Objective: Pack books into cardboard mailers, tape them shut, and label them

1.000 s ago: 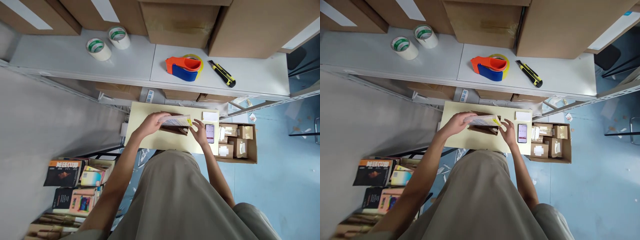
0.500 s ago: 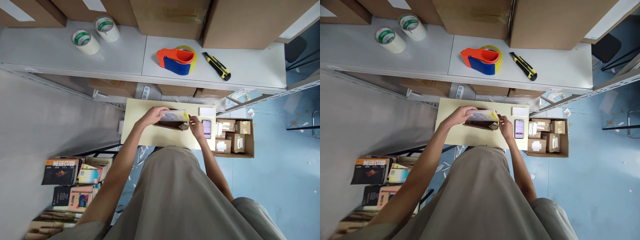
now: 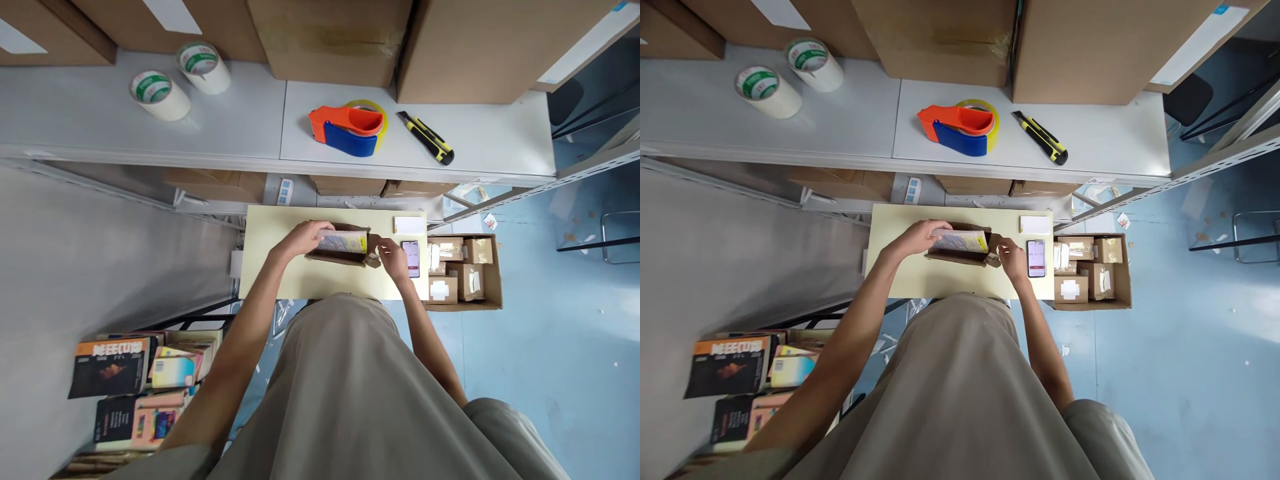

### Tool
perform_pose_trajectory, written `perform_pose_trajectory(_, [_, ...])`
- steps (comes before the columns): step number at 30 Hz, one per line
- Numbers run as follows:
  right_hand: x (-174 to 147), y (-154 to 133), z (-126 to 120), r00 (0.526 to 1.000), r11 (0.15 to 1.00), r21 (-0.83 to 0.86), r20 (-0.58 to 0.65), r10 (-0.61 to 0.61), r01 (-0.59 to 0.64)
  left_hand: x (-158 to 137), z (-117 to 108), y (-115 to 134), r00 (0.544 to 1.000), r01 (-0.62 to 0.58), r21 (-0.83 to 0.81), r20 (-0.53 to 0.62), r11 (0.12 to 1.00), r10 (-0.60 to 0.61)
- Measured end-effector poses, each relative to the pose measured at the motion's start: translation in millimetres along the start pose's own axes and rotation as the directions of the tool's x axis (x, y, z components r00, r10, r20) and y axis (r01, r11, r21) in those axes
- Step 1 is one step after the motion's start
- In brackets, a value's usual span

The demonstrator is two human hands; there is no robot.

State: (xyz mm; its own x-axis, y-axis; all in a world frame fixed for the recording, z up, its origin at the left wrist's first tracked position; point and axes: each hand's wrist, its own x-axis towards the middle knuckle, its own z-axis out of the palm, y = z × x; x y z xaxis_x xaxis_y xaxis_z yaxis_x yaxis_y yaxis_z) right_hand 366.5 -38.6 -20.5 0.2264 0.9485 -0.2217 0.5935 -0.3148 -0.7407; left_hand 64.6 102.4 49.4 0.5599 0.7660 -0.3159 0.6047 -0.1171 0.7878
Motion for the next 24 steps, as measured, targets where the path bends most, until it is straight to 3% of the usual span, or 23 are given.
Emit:
perform_pose_trajectory(12, [-2.4, -14.9, -0.7, 0.999, 0.998, -0.049, -0.003, 0.036, -0.036, 12.1, -5.3, -5.9, 0.995, -0.018, 0.213, 0.095, 0.977, -0.002])
perform_pose_trajectory(20, [-4.3, -26.5, 4.1, 1.000, 0.999, -0.053, -0.004, 0.011, -0.012, 27.6, 37.2, -31.9, 0.987, 0.008, 0.269, 0.155, 0.963, -0.052])
perform_pose_trajectory(24, [-4.6, -32.9, 6.0, 1.000, 0.996, -0.089, -0.007, 0.016, -0.017, 37.2, 57.0, -43.0, 0.988, 0.081, 0.280, 0.108, 0.957, -0.115])
